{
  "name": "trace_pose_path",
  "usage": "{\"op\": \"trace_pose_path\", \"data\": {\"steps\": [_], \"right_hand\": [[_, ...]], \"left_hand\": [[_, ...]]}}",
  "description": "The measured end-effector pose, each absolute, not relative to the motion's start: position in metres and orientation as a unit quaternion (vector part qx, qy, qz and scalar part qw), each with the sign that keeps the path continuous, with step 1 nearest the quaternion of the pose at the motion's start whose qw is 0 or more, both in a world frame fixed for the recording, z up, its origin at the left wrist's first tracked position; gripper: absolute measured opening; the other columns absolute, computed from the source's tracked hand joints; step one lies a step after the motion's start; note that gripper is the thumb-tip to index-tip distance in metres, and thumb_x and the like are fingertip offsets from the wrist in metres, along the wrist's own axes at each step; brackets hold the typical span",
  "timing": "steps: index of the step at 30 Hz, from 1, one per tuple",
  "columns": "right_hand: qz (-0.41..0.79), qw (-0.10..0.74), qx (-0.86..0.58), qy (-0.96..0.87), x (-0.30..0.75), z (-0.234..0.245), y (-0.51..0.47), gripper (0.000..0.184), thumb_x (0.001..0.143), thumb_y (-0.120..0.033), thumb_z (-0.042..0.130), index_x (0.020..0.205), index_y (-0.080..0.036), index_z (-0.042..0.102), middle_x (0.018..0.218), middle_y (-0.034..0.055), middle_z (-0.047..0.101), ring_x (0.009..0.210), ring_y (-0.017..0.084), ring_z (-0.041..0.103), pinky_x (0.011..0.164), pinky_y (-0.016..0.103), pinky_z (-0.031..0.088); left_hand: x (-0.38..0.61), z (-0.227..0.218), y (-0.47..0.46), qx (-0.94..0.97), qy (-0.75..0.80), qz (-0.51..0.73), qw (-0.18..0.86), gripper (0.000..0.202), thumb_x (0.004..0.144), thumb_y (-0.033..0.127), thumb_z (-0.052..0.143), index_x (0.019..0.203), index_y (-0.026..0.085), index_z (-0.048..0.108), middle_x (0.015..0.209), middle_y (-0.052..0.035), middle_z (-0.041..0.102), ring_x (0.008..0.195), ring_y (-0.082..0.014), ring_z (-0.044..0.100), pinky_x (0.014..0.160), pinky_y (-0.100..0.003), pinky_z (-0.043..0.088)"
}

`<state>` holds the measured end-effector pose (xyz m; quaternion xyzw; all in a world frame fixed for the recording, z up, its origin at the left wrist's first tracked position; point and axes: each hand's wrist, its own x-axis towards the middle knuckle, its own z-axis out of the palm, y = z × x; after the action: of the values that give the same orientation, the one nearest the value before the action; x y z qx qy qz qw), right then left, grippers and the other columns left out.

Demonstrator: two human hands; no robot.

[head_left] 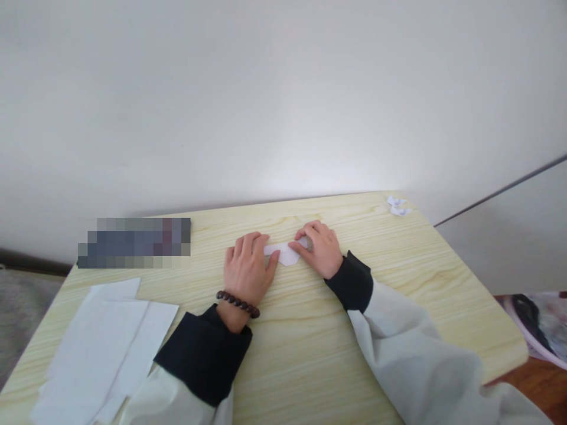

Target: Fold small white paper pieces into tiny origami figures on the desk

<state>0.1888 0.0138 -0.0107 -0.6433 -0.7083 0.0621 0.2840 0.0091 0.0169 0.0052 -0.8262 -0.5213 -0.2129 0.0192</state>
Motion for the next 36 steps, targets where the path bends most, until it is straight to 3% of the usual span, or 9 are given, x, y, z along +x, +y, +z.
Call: {"op": "trace_pose_path", "data": {"steps": [2, 6, 10, 17, 28, 36], "right_hand": [[0.063, 0.287, -0.640, -0.710, 0.1889, -0.0098, 0.0130, 0.021, 0.081, -0.043, 0.058, 0.084, -0.023, 0.061, 0.095, 0.0039, 0.058, 0.090, 0.022, 0.053, 0.079, 0.036, 0.036], [0.072, 0.292, -0.633, -0.714, 0.1908, -0.0088, 0.0116, 0.019, 0.087, -0.034, 0.049, 0.093, -0.021, 0.060, 0.099, 0.0064, 0.058, 0.093, 0.021, 0.053, 0.083, 0.036, 0.037], [0.076, 0.282, -0.617, -0.731, 0.1928, -0.0086, 0.0106, 0.022, 0.083, -0.037, 0.054, 0.098, -0.023, 0.061, 0.104, 0.0066, 0.056, 0.095, 0.022, 0.052, 0.086, 0.037, 0.036], [0.096, 0.265, -0.600, -0.749, 0.1931, -0.0043, 0.0091, 0.020, 0.081, -0.035, 0.057, 0.096, -0.023, 0.061, 0.107, 0.0055, 0.057, 0.097, 0.022, 0.052, 0.087, 0.037, 0.035], [0.109, 0.258, -0.567, -0.774, 0.1967, -0.0046, 0.0094, 0.020, 0.083, -0.037, 0.055, 0.095, -0.022, 0.057, 0.107, 0.0052, 0.059, 0.099, 0.021, 0.052, 0.085, 0.036, 0.033], [0.115, 0.269, -0.544, -0.787, 0.1978, -0.0060, 0.0096, 0.020, 0.083, -0.035, 0.055, 0.097, -0.021, 0.055, 0.094, 0.0035, 0.063, 0.087, 0.019, 0.054, 0.077, 0.032, 0.034]], "left_hand": [[0.0088, 0.0038, 0.0193, -0.829, -0.519, -0.208, 0.018, 0.031, 0.085, 0.036, 0.050, 0.109, 0.020, 0.059, 0.112, -0.0076, 0.059, 0.102, -0.0269, 0.051, 0.077, -0.040, 0.039], [0.0069, 0.0037, 0.0225, -0.829, -0.515, -0.218, -0.009, 0.022, 0.085, 0.032, 0.050, 0.099, 0.024, 0.065, 0.106, -0.0045, 0.062, 0.100, -0.0253, 0.051, 0.076, -0.038, 0.039], [0.0046, 0.0031, 0.0258, -0.817, -0.522, -0.240, -0.052, 0.017, 0.084, 0.029, 0.052, 0.092, 0.024, 0.067, 0.102, -0.0046, 0.062, 0.099, -0.0242, 0.050, 0.081, -0.038, 0.040], [0.0032, -0.0025, 0.0276, -0.823, -0.514, -0.239, -0.048, 0.027, 0.084, 0.033, 0.052, 0.108, 0.023, 0.061, 0.102, -0.0064, 0.060, 0.096, -0.0249, 0.050, 0.081, -0.038, 0.039], [0.0014, 0.0004, 0.0277, -0.829, -0.508, -0.216, -0.087, 0.023, 0.083, 0.037, 0.054, 0.101, 0.027, 0.064, 0.092, -0.0042, 0.059, 0.090, -0.0232, 0.049, 0.077, -0.037, 0.036], [0.0016, 0.0020, 0.0282, -0.825, -0.504, -0.230, -0.108, 0.014, 0.081, 0.034, 0.056, 0.088, 0.024, 0.063, 0.094, -0.0039, 0.059, 0.091, -0.0228, 0.049, 0.078, -0.037, 0.035]]}}
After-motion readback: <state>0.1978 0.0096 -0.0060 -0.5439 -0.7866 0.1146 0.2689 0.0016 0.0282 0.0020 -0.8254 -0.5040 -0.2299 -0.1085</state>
